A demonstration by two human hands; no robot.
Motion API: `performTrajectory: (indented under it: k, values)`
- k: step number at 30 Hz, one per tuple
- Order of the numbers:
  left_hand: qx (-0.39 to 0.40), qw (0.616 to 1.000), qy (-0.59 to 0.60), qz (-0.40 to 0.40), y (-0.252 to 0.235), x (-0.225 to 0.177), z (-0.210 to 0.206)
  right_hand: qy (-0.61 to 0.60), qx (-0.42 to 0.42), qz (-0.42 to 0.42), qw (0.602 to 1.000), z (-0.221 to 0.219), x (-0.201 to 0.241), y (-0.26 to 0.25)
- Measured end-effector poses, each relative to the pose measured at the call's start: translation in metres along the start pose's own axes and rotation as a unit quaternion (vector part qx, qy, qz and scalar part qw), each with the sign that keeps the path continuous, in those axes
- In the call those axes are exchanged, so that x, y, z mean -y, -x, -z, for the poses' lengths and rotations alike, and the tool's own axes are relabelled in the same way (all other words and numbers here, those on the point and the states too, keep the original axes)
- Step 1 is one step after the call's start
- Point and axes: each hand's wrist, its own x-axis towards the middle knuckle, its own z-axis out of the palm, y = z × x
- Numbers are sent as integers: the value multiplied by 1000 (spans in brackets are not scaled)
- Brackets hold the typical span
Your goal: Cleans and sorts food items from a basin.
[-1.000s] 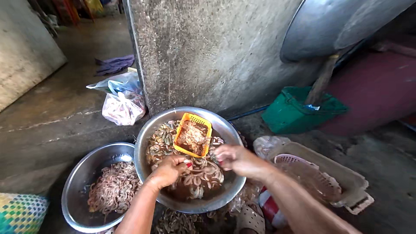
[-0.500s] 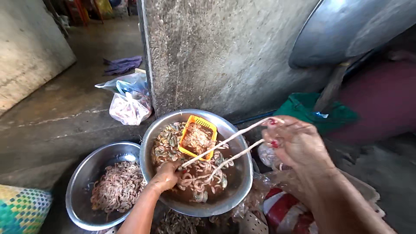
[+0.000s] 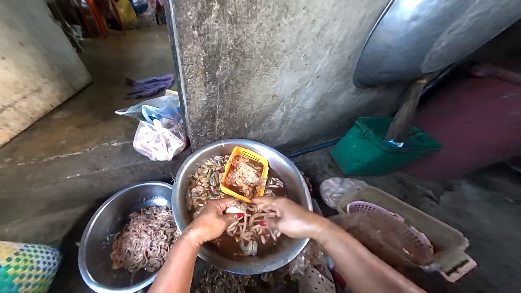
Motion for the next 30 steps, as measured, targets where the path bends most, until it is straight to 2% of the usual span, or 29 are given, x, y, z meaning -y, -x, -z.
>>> performTrajectory:
  k: [3,5,7,9,11,14,17,24,30]
  values:
    - [-7,998,37,-40,4,-8,-3,-170,2,60,984,-26,6,-9]
    - [-22,997,49,-49,5,-9,-2,-224,12,52,973,-30,7,-9]
    - [-35,997,53,-48,6,-9,-1,-202,12,29,979,-25,4,-7]
    - [-35,997,47,-39,7,-8,2,-124,-13,4,992,-15,2,-5]
    - [-32,998,48,-28,7,-5,4,-63,-67,-4,996,-5,0,-3]
    - [-31,993,105,-44,8,1,5,-51,-161,9,986,5,-1,3]
    - [-45,987,147,-44,5,7,5,-31,-213,38,976,10,2,12]
    - [-82,970,226,-36,1,5,0,-12,-210,95,973,11,-2,21]
    - [-91,972,209,-46,-5,7,-1,28,-266,128,955,7,-2,26]
